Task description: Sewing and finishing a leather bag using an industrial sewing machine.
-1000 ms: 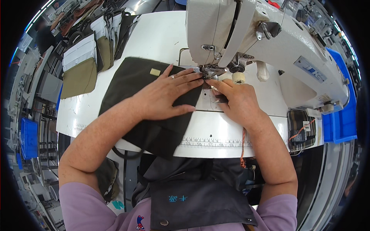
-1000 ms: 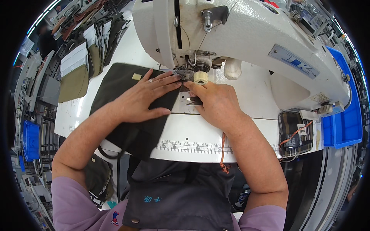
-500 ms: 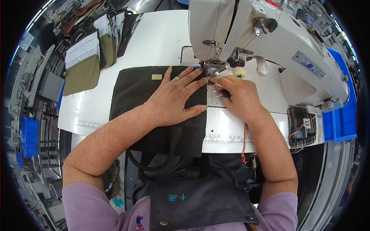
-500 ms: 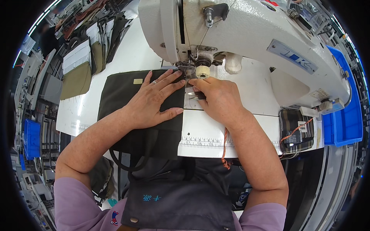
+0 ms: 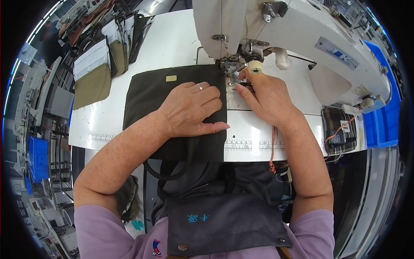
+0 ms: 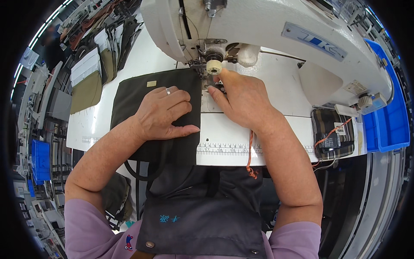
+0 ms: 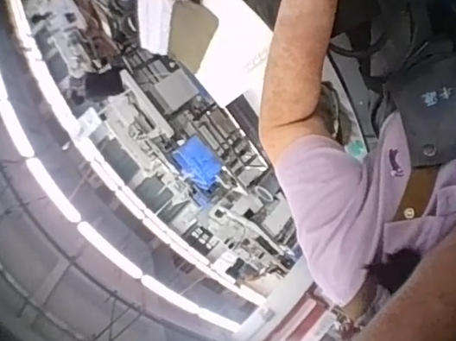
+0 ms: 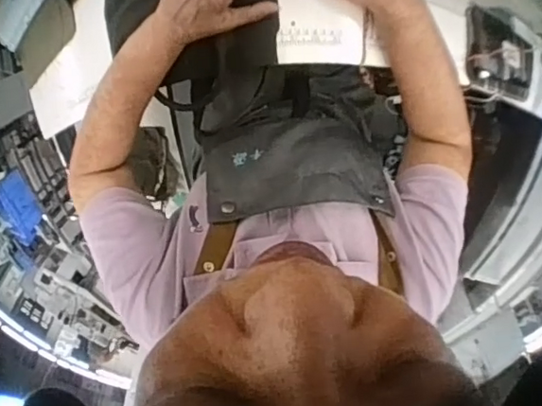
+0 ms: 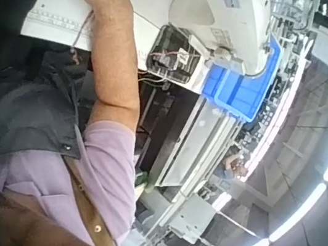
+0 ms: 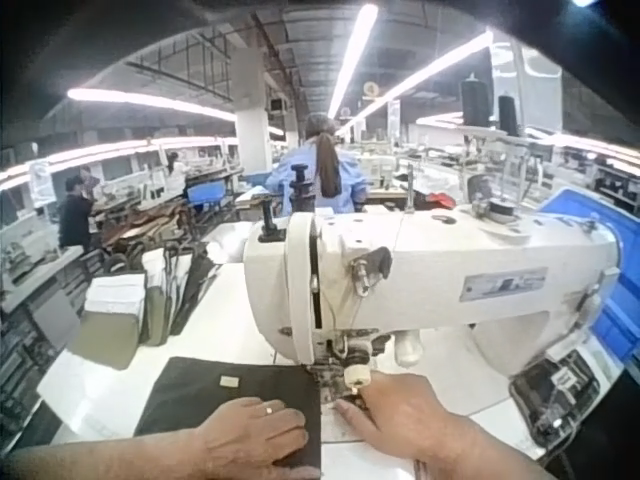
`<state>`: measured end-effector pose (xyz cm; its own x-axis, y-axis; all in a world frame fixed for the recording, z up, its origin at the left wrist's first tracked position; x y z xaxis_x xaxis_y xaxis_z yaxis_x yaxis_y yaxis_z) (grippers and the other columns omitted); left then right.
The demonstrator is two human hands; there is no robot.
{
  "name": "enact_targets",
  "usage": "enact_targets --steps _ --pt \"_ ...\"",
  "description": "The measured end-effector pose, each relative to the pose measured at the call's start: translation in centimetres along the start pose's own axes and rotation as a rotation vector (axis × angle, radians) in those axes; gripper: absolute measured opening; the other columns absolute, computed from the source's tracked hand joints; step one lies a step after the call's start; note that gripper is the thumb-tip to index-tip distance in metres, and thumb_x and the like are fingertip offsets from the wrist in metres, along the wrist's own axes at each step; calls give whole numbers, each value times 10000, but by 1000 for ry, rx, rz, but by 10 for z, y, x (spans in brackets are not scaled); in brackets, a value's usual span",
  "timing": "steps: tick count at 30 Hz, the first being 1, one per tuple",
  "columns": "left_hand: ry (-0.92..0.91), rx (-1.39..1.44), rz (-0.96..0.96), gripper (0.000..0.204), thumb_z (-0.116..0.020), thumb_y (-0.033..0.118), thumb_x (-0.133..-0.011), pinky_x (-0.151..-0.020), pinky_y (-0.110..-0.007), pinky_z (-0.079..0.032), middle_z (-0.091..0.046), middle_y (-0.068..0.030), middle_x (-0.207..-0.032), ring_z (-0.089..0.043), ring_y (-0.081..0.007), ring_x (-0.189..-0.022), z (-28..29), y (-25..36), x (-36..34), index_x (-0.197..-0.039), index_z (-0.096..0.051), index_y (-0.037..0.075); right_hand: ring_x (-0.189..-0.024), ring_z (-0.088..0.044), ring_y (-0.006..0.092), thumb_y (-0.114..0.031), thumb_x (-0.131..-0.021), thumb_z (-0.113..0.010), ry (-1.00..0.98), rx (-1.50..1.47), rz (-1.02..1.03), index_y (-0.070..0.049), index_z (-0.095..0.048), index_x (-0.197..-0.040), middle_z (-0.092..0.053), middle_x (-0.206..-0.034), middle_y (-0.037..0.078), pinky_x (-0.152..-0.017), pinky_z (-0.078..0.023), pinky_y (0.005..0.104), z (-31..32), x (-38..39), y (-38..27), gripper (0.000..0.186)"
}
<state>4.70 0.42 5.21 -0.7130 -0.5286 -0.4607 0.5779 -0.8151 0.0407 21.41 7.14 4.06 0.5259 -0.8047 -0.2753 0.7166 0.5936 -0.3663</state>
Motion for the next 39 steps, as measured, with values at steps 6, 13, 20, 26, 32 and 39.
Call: enact_targets --steps 6,13,20,26,32,39 --pt "-137 86 438 392 -796 337 -711 -614 -409 -491 -554 -102 -816 -613 -319 -716 -18 9 -18 -729 -547 34 -837 -690 341 -216 -920 -710 125 -29 204 -80 -683 -1097 -669 -932 107 -727 -544 468 8 6 -3 225" --pt "-246 142 682 220 -679 192 -682 -614 -432 -531 -644 -139 -684 -662 -335 -653 -19 -8 -18 -638 -641 -21 -827 -677 317 -149 -865 -749 62 -106 279 -84 -729 -1021 -658 -946 79 -710 -529 433 8 9 -5 170" --pt "-119 525 802 171 -701 87 -675 -568 -347 -475 -599 -111 -651 -579 -238 -575 -20 -20 0 -623 -586 -29 -786 -695 273 -169 -838 -749 127 -129 364 -120 -752 -913 -664 -918 33 -670 -549 414 2 13 -16 90" --pt "-54 468 760 159 -758 56 -734 -523 -268 -381 -519 -17 -676 -467 -93 -569 -12 -14 0 -852 -668 -3 -696 -680 265 -133 -776 -745 121 -33 439 -93 -710 -785 -651 -880 35 -606 -539 405 5 16 -26 54" --pt "-140 152 263 368 -811 211 -824 -771 -382 -522 -657 -69 -987 -649 -245 -884 -4 -1 8 -1138 -726 39 -676 -675 262 -130 -765 -745 121 -4 441 -82 -697 -754 -628 -848 43 -589 -535 402 7 17 -29 69" --pt "-133 300 314 402 -783 196 -884 -1137 -475 -448 -647 -132 -1375 -584 -317 -1336 -9 5 22 -1232 -693 16 -678 -671 283 -167 -795 -759 93 -17 399 -83 -700 -790 -625 -843 48 -607 -531 421 7 15 -28 103"
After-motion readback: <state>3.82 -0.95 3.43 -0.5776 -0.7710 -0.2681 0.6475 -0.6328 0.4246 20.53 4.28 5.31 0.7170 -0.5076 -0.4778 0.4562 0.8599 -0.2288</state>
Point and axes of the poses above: each hand's wrist, its own x-axis away from the middle knuckle, its own z-axis out of the back of the hand, y = z × x, the point moved 6 cm from there along -x, towards the middle knuckle
